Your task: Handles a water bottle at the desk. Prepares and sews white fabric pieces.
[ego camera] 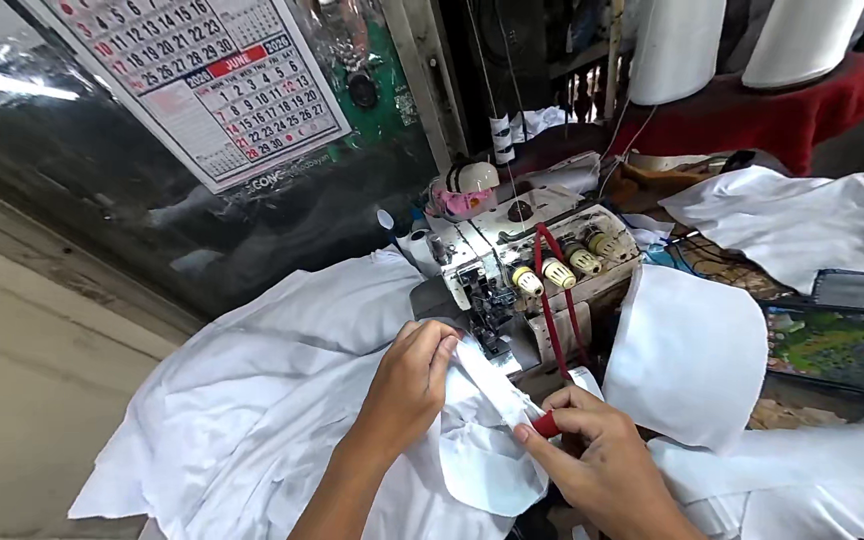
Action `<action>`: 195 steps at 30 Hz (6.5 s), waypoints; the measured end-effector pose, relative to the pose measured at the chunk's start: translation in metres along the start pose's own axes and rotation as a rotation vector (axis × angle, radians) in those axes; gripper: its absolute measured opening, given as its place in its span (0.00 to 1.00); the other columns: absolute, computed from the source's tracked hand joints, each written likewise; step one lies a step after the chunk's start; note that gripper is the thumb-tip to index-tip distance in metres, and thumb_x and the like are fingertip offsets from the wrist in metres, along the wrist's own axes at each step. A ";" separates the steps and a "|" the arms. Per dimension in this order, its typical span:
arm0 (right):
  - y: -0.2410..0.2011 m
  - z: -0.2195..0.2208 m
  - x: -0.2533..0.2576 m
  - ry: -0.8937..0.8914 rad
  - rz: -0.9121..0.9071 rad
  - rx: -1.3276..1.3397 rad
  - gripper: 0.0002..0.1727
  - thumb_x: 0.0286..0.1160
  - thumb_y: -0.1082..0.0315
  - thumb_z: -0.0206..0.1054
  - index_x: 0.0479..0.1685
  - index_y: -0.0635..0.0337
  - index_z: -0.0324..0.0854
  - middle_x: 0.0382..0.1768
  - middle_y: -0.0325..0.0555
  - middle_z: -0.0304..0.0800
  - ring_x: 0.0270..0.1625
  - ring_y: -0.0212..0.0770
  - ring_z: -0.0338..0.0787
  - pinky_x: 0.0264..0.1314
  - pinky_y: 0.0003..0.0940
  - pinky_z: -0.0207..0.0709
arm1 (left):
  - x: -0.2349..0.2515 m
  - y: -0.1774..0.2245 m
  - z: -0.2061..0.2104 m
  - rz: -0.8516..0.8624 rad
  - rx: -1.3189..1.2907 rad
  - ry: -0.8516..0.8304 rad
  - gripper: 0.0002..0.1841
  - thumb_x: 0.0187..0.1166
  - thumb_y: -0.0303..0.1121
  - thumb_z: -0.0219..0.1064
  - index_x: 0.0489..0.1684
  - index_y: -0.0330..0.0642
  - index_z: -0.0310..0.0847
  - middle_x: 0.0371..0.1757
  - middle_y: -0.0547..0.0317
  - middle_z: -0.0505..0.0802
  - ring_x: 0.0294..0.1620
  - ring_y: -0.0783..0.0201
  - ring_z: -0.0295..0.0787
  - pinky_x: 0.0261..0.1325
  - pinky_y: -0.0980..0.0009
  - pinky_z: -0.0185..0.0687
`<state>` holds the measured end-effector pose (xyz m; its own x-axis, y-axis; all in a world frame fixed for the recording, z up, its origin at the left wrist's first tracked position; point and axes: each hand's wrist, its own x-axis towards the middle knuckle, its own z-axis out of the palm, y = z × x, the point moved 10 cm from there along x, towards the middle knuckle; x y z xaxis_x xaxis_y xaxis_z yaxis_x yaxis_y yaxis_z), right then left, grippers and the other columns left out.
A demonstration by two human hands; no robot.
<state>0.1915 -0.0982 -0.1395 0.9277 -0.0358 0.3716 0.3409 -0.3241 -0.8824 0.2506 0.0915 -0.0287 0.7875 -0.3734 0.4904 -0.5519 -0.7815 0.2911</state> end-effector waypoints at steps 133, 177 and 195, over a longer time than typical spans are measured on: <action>-0.122 -0.017 -0.025 -0.233 -0.225 0.206 0.26 0.75 0.57 0.76 0.72 0.43 0.77 0.33 0.33 0.95 0.29 0.35 0.93 0.32 0.31 0.90 | -0.104 0.102 -0.086 0.265 0.393 -0.546 0.18 0.89 0.50 0.54 0.37 0.52 0.84 0.28 0.64 0.83 0.29 0.62 0.84 0.30 0.61 0.80; -0.096 -0.004 0.001 -0.530 -0.695 -0.320 0.27 0.85 0.37 0.56 0.42 0.51 0.85 0.31 0.38 0.84 0.42 0.41 0.84 0.47 0.40 0.77 | -0.020 0.104 -0.119 0.303 0.130 -0.759 0.14 0.85 0.52 0.60 0.41 0.60 0.91 0.29 0.80 0.88 0.23 0.84 0.79 0.23 0.81 0.78; -0.131 0.020 0.051 -0.588 -0.534 -0.065 0.20 0.80 0.58 0.70 0.70 0.43 0.80 0.42 0.24 0.92 0.22 0.20 0.79 0.25 0.22 0.80 | -0.031 0.102 -0.107 0.344 -0.104 -0.865 0.14 0.86 0.50 0.60 0.42 0.55 0.89 0.32 0.79 0.87 0.30 0.87 0.81 0.29 0.85 0.79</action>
<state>0.1968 -0.0384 -0.0110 0.5758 0.6391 0.5100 0.7692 -0.2119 -0.6029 0.1411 0.0769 0.0733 0.4837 -0.8507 -0.2059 -0.7814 -0.5257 0.3362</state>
